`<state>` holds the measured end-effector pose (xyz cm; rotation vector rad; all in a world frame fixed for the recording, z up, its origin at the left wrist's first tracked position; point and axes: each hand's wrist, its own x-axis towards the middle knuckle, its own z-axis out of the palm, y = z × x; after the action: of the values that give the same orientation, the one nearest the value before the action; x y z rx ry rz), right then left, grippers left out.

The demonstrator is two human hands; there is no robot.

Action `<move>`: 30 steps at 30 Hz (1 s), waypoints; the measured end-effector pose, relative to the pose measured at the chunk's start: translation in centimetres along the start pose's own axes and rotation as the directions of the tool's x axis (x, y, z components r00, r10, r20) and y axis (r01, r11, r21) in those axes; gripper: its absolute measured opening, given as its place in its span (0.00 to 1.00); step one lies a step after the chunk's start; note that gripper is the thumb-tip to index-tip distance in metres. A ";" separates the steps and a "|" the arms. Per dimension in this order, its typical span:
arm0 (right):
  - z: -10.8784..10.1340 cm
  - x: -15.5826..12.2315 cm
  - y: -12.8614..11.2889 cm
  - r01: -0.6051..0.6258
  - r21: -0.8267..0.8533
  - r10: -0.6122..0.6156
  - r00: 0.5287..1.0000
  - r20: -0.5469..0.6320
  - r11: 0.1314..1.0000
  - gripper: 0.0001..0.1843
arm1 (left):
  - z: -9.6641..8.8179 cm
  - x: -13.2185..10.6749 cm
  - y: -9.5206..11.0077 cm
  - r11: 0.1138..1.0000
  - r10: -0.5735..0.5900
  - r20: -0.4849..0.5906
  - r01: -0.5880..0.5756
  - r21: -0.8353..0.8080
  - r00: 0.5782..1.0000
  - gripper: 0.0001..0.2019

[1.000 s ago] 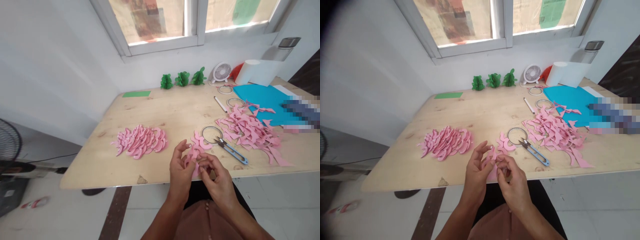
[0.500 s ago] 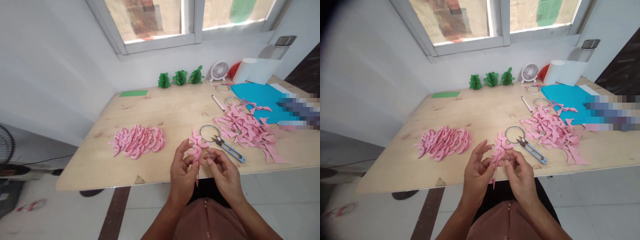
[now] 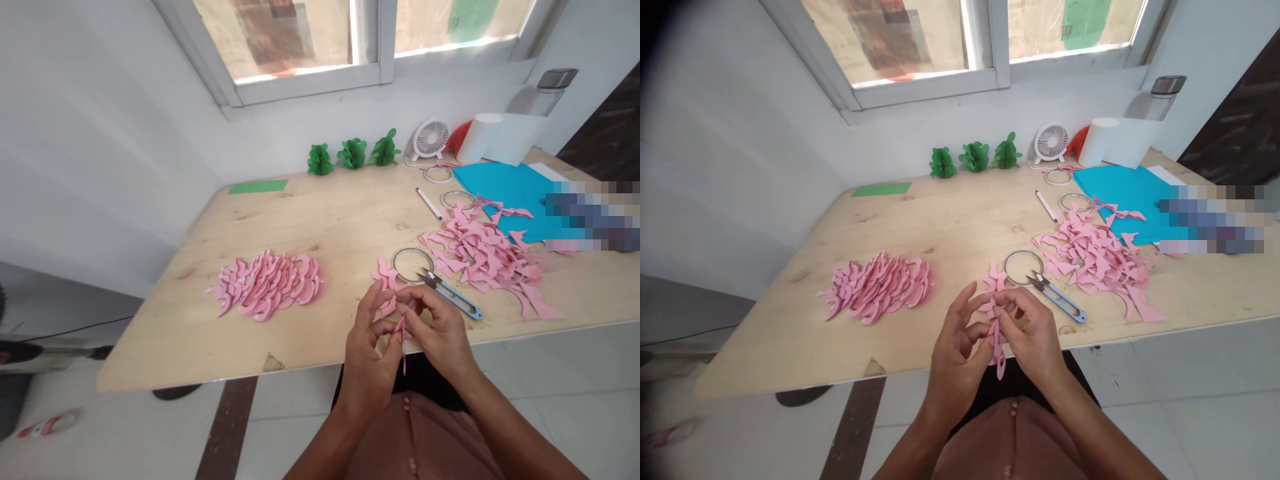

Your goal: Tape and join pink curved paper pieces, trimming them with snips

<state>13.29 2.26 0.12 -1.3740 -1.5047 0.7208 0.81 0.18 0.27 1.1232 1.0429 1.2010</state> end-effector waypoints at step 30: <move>-0.4 -0.1 -0.1 0.147 -0.131 -0.143 0.989 0.036 0.980 0.05 | -0.1 -0.3 0.5 0.996 -0.044 -0.015 0.043 -0.083 0.999 0.31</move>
<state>13.59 2.10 0.34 -1.3406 -1.6809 0.5574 0.58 -0.09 0.79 1.0230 1.0166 1.2105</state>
